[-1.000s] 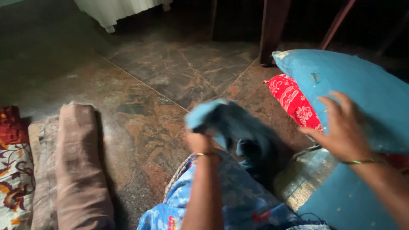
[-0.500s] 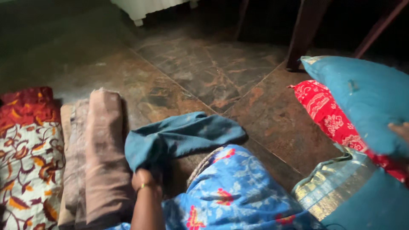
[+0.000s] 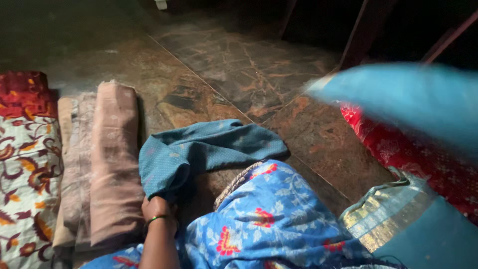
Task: The person stuffs a pillow into a blue pillowcase by hand, smoothing the fabric over the pillow and tucking in the edges.
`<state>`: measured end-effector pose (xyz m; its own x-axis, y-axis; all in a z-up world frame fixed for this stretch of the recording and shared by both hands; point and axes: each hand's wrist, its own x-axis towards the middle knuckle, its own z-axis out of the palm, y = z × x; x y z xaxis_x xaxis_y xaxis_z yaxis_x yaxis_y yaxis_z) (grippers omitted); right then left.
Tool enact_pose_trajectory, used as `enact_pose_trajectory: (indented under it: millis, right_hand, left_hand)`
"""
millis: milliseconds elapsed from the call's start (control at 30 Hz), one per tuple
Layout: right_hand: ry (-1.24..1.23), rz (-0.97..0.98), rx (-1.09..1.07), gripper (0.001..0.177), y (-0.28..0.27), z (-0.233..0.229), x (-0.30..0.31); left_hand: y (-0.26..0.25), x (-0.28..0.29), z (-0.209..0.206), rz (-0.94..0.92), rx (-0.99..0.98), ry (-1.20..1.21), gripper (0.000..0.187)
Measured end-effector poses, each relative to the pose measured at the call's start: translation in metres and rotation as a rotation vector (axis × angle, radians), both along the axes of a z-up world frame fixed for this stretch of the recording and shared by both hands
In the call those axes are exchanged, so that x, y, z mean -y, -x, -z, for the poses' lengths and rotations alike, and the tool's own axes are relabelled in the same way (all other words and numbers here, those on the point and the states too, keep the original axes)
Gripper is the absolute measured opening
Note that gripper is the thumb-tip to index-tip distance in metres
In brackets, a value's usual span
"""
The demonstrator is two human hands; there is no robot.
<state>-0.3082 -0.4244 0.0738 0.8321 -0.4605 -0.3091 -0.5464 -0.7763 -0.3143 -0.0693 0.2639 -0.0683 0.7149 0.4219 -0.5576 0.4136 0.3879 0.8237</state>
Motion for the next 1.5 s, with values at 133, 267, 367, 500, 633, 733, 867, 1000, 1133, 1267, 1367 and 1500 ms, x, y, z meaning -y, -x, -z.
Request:
enact_pose_trajectory:
  millis: [133,267,367,500,633,733,867,1000,1133,1267,1367,1500]
  right_hand:
    - [-0.12,0.06,-0.104,0.093,-0.015,0.006,0.021]
    - [-0.264,0.1,-0.205,0.091,-0.019,0.019,0.017]
    - [-0.392,0.129,-0.251,0.09,-0.041,0.031,0.006]
    - [-0.577,0.182,-0.299,0.089,-0.075,0.045,-0.009]
    - [-0.837,0.325,-0.211,0.085,-0.113,0.066,-0.019]
    - [-1.0,0.401,-0.083,0.078,-0.119,0.072,-0.02]
    - [-0.872,0.187,-0.17,0.078,-0.142,0.028,-0.073]
    - [-0.687,-0.052,-0.342,0.078,-0.15,-0.045,-0.182]
    - [-0.596,-0.236,-0.453,0.078,-0.172,-0.115,-0.266]
    - [-0.04,-0.815,-0.209,0.072,-0.246,-0.137,-0.329]
    - [-0.488,-0.72,0.143,0.072,-0.303,-0.127,-0.391]
    - [-0.67,-1.029,0.041,0.086,-0.328,-0.09,-0.493]
  left_hand:
    - [-0.014,0.001,0.033,0.02,0.033,0.176,0.033]
    - [-0.011,0.002,0.037,0.024,0.039,0.149,0.035]
    - [-0.007,0.013,0.015,0.031,0.062,-0.005,0.034]
    - [-0.01,0.011,0.019,0.096,0.083,-0.29,0.035]
    - [-0.009,0.01,0.053,0.074,0.307,-0.615,0.052]
    - [-0.01,0.019,0.066,-0.093,0.55,-0.839,0.074]
    - [-0.01,0.025,0.057,0.048,0.322,-0.803,0.088]
    - [-0.023,0.023,0.088,0.248,0.308,-0.844,0.082]
    - [-0.038,0.011,0.117,0.389,0.484,-0.48,0.067]
    - [-0.041,-0.005,0.104,0.283,0.391,-0.433,0.051]
    - [-0.042,-0.012,0.072,0.203,0.323,-0.562,0.041]
    - [-0.038,-0.024,0.022,0.216,0.363,-0.647,0.038]
